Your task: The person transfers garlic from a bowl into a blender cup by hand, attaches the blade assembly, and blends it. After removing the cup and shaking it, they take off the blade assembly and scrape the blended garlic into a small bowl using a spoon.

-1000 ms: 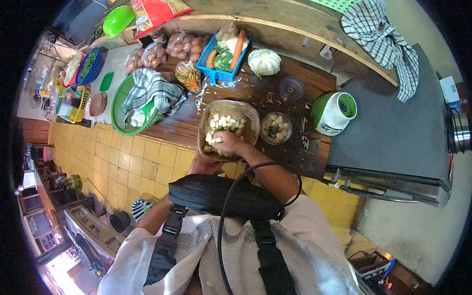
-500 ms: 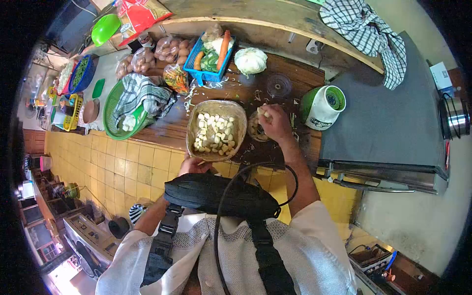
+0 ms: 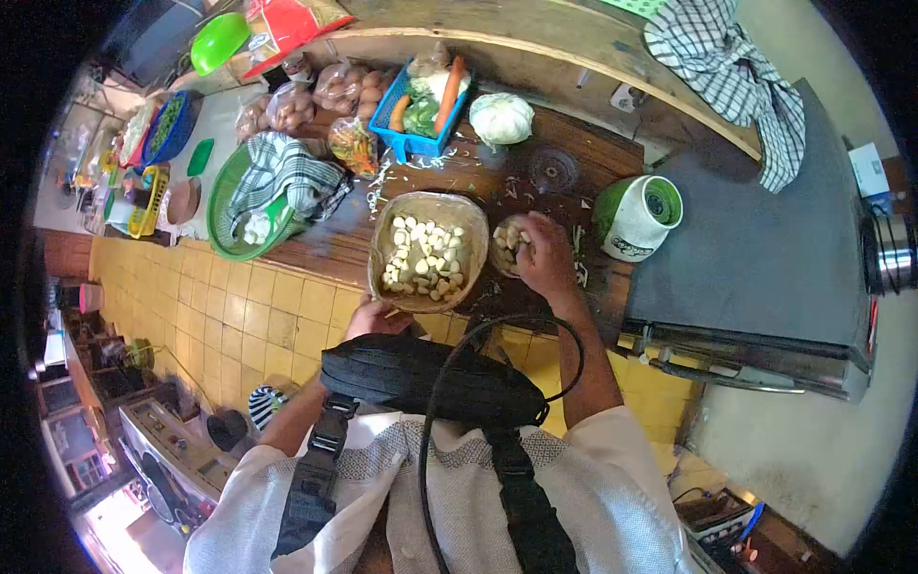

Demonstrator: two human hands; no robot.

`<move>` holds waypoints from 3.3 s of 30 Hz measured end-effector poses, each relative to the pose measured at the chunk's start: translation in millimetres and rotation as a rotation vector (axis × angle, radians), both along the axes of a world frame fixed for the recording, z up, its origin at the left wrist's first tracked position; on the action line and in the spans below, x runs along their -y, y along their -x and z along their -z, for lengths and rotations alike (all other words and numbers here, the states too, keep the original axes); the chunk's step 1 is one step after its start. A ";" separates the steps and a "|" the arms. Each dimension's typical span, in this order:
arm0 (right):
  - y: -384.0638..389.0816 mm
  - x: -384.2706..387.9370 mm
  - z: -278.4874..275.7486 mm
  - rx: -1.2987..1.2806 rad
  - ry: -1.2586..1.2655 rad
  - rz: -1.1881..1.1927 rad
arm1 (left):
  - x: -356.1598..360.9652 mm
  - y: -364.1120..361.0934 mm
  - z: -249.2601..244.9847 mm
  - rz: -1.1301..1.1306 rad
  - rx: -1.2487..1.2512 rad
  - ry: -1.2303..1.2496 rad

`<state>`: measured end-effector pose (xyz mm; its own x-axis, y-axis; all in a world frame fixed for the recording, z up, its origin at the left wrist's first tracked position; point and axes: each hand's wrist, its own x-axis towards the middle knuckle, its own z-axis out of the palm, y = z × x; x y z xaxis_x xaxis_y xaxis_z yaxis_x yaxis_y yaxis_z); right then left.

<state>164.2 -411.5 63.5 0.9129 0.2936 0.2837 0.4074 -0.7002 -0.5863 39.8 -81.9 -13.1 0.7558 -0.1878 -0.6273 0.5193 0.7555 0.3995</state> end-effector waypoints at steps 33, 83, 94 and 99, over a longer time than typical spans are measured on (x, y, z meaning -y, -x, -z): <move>-10.0 -151.0 23.4 -0.432 0.769 -0.399 | 8.8 -1.4 -14.3 -0.066 -0.010 -0.030; 5.4 17.6 14.2 -0.070 -0.246 0.033 | 12.8 -21.4 12.2 -0.033 -0.067 0.001; 4.8 11.1 17.4 0.064 0.082 -0.199 | 4.2 -15.3 -21.0 -0.157 -0.095 -0.121; 1.3 21.4 23.0 0.014 0.011 -0.225 | -26.3 16.7 -66.2 -0.343 0.124 0.119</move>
<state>162.9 -432.9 40.5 0.8200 0.4927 0.2914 0.5621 -0.5969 -0.5725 23.1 -55.6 53.1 0.8561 0.0230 -0.5163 0.1818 0.9217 0.3426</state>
